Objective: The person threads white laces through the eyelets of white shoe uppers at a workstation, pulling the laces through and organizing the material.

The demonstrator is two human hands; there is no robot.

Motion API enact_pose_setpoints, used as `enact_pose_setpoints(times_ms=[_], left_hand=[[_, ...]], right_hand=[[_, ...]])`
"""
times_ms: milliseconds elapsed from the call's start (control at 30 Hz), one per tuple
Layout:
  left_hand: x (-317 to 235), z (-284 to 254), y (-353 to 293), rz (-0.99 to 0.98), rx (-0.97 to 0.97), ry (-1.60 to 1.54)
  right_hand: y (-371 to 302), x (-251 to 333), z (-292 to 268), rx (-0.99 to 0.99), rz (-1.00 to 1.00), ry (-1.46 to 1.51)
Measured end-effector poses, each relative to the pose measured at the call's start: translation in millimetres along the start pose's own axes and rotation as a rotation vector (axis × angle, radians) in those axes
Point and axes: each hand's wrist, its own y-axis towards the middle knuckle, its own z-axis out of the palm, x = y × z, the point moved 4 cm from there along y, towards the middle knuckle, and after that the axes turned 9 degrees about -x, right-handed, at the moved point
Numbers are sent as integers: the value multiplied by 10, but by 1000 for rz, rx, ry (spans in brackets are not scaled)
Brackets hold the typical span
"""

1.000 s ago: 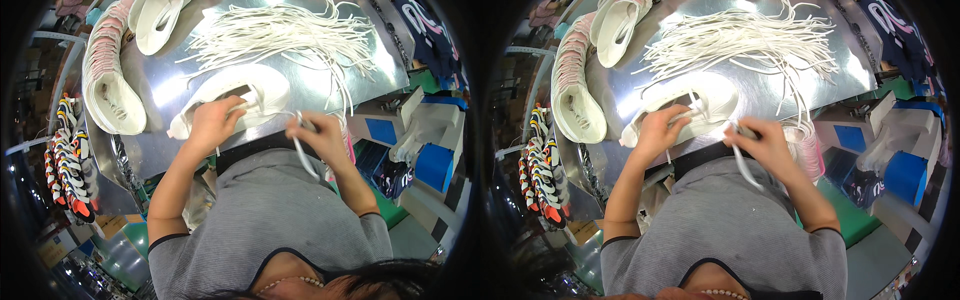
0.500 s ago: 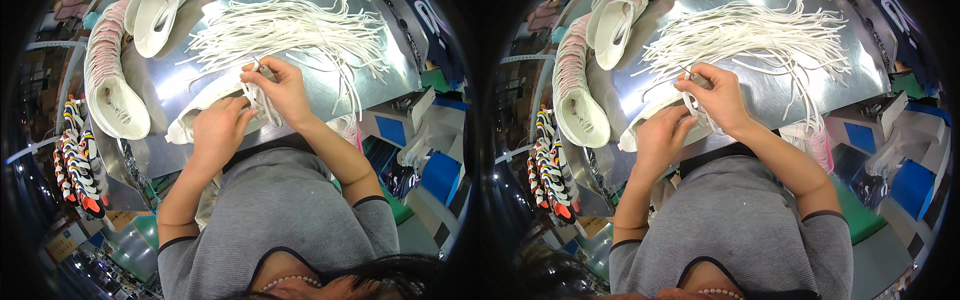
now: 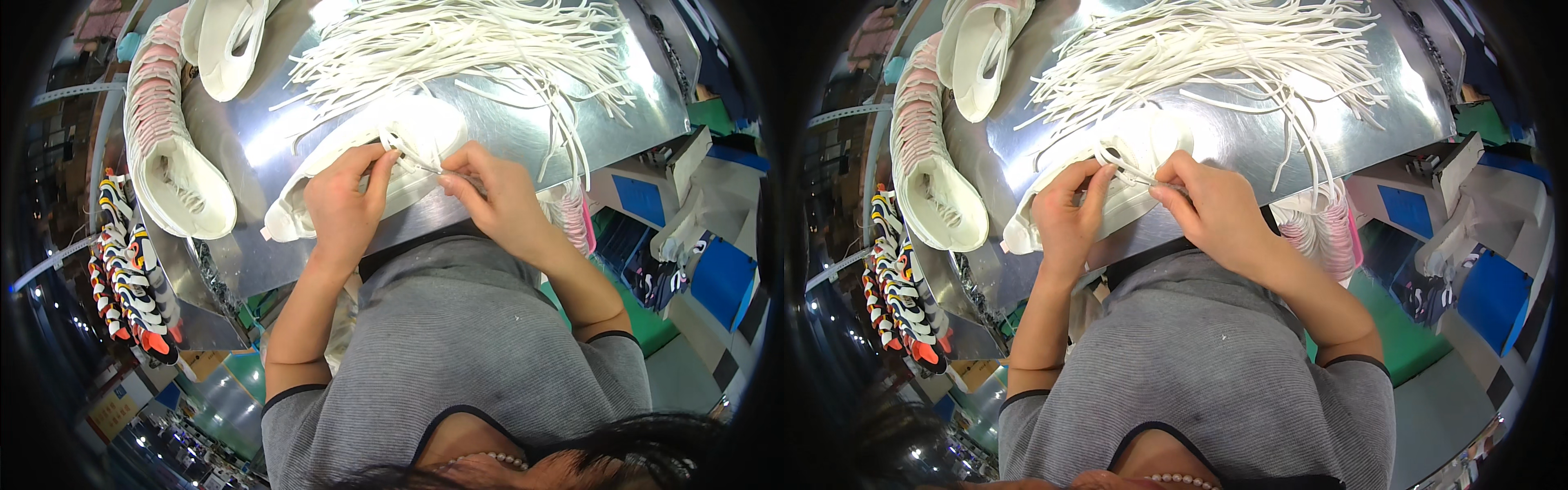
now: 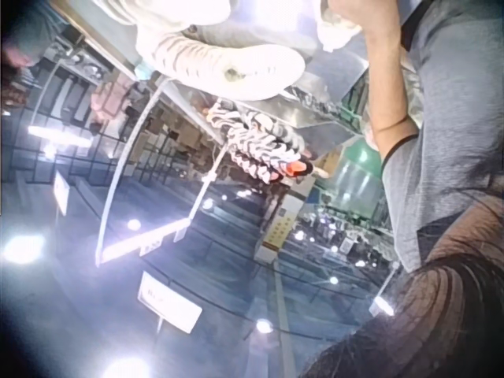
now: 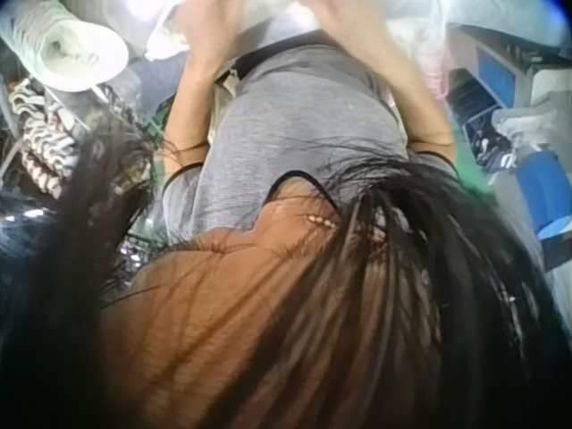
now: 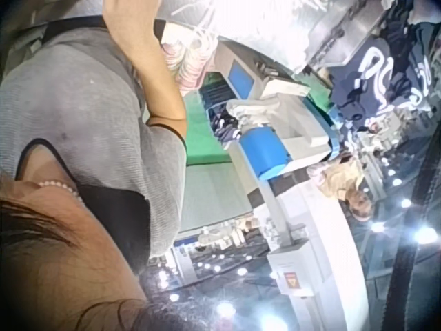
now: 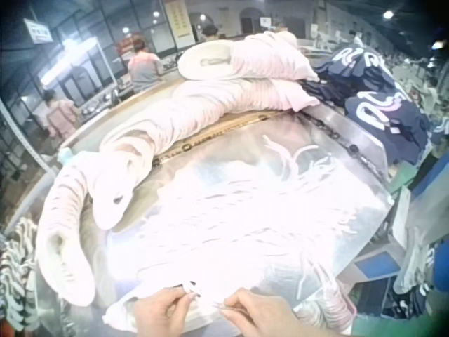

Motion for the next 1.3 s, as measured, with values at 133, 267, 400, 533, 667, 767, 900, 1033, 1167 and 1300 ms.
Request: enact_pose_setpoints(times_ms=[133, 267, 400, 533, 667, 767, 900, 1033, 1167, 1300], left_hand=[[-2, -9, 9, -4, 3, 14], [-4, -11, 35, -12, 28, 37], [3, -12, 75, 22, 304, 17], [-112, 5, -7, 180, 312, -1], [-131, 57, -82, 221, 265, 53], [-127, -4, -118, 301, 233, 83], [-51, -238, -265, 542, 93, 225], [-94, -292, -293, 731, 110, 192], [-33, -264, -33, 456, 315, 85], [289, -308, 179, -120, 683, -321]], right_hand=[[25, 28, 13, 27, -42, -94], [73, -26, 81, 29, -51, -172], [125, -61, 112, 83, -5, -178], [147, -32, 151, 81, 14, -235], [197, 5, 445, 117, 171, -448], [136, -30, 350, -1, 113, -264], [-99, 101, -355, 212, 69, -101], [267, 68, -820, -259, 104, 131], [517, 47, -225, 50, 216, 15], [504, -143, -103, -202, 194, 228]])
